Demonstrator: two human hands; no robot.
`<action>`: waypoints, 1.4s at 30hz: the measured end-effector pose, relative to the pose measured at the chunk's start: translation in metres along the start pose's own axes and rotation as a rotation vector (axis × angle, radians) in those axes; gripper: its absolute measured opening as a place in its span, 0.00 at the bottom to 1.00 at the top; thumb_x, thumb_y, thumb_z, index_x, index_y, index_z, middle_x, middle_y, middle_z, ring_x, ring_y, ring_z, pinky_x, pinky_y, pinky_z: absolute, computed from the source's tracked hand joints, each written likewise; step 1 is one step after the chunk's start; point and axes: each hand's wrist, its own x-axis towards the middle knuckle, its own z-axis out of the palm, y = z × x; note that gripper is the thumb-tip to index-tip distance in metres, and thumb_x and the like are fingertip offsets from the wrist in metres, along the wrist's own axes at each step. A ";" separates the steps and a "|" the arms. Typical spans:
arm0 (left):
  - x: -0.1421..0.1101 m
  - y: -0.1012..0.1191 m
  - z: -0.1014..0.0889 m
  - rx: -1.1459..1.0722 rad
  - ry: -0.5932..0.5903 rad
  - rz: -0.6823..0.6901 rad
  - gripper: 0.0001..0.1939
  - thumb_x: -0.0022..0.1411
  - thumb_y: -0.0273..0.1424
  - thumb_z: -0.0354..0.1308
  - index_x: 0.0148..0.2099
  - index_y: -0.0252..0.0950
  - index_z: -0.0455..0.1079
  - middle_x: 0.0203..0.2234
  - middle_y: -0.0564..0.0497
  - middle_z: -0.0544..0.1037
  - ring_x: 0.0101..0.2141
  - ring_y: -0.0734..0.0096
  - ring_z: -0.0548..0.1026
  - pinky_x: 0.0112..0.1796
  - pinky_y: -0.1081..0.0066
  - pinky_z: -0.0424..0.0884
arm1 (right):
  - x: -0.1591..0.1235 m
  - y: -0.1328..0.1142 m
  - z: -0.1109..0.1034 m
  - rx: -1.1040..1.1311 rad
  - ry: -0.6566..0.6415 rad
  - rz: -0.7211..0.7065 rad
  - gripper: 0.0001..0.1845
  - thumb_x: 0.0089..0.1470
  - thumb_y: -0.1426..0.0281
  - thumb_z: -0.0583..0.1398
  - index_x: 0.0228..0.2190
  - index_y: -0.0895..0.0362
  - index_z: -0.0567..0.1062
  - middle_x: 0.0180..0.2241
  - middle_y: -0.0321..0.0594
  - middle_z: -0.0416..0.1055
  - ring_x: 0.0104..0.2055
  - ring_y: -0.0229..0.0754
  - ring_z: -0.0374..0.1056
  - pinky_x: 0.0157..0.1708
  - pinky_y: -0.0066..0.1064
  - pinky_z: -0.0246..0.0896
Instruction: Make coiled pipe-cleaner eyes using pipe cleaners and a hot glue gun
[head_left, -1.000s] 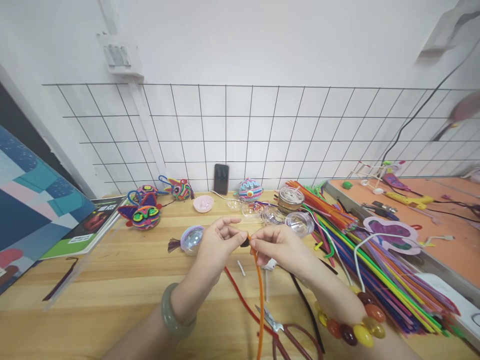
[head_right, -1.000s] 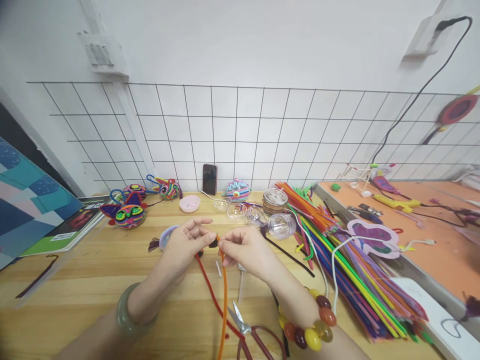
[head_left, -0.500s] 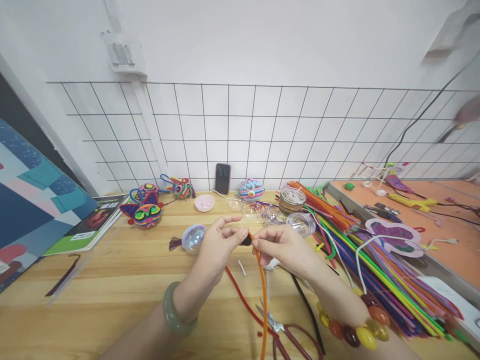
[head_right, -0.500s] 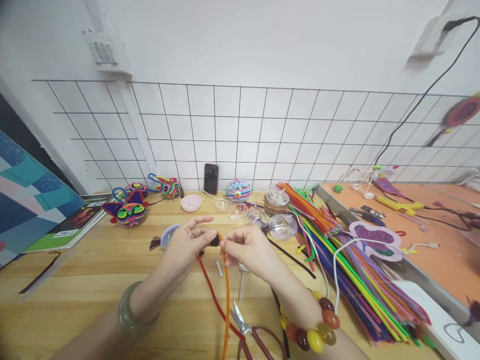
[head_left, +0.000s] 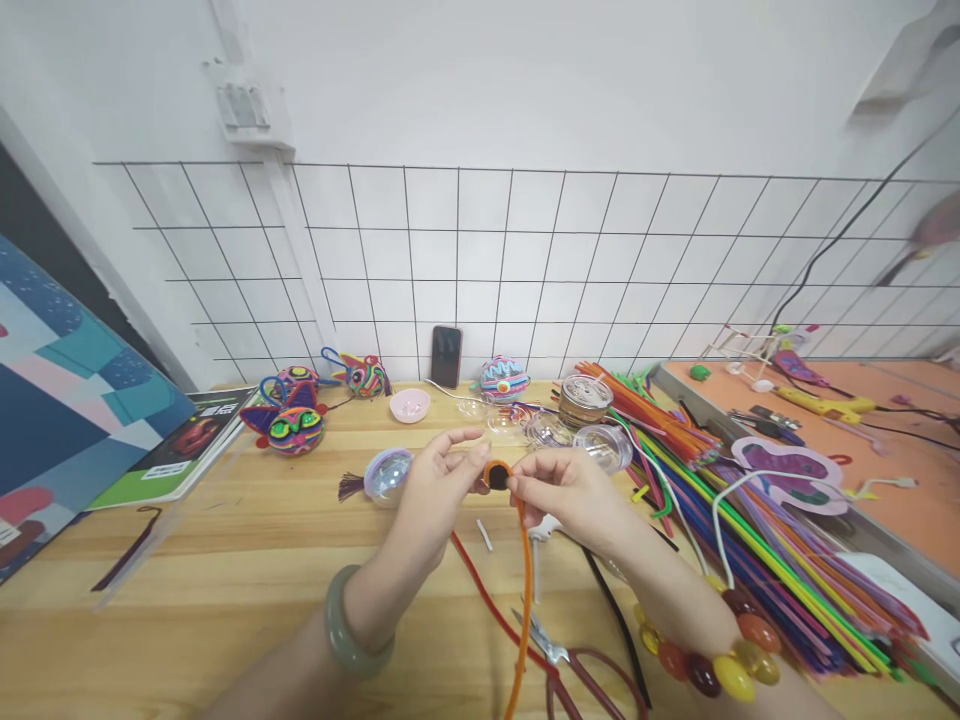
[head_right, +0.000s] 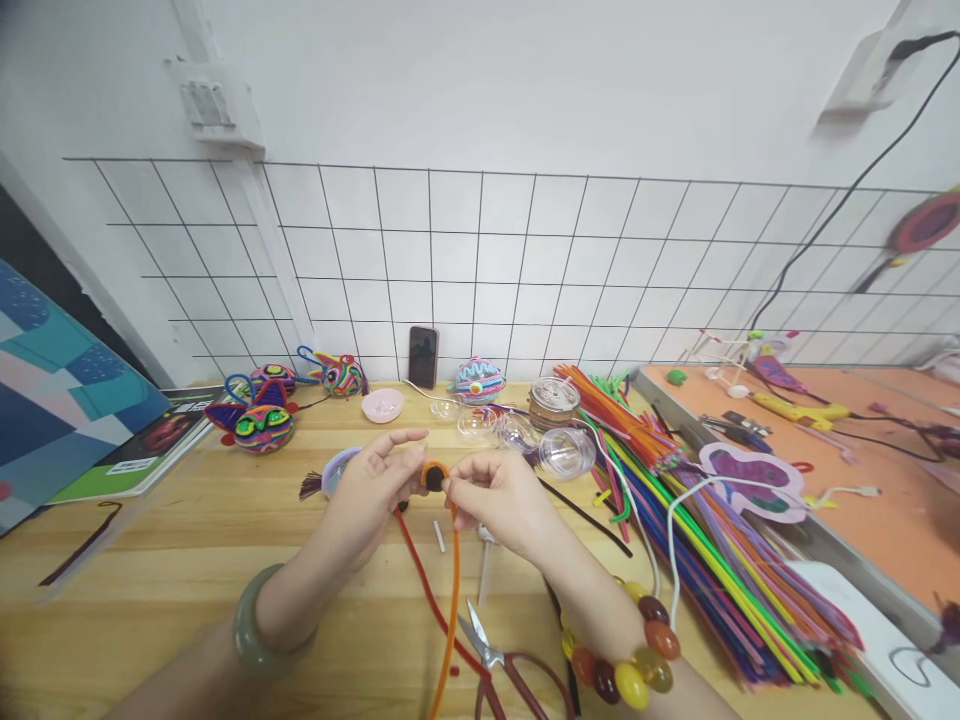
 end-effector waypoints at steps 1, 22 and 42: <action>0.000 0.001 0.000 -0.028 -0.016 -0.014 0.17 0.52 0.37 0.58 0.42 0.33 0.64 0.20 0.54 0.73 0.22 0.78 0.69 0.26 0.75 0.65 | 0.000 0.000 -0.001 0.008 0.000 0.000 0.07 0.44 0.71 0.59 0.19 0.61 0.71 0.12 0.31 0.66 0.14 0.29 0.60 0.16 0.21 0.54; 0.004 -0.005 -0.007 -0.141 -0.006 0.057 0.22 0.46 0.25 0.63 0.44 0.34 0.62 0.20 0.56 0.74 0.26 0.77 0.72 0.33 0.74 0.65 | -0.003 -0.003 0.001 0.017 -0.042 0.001 0.13 0.46 0.62 0.60 0.23 0.61 0.73 0.14 0.34 0.69 0.15 0.32 0.64 0.18 0.22 0.57; 0.002 -0.007 -0.006 -0.178 -0.006 0.079 0.19 0.47 0.25 0.62 0.43 0.35 0.64 0.21 0.56 0.74 0.26 0.78 0.71 0.33 0.75 0.65 | -0.002 -0.001 0.006 0.046 -0.056 -0.017 0.13 0.45 0.62 0.61 0.24 0.61 0.73 0.14 0.33 0.70 0.16 0.32 0.66 0.19 0.24 0.60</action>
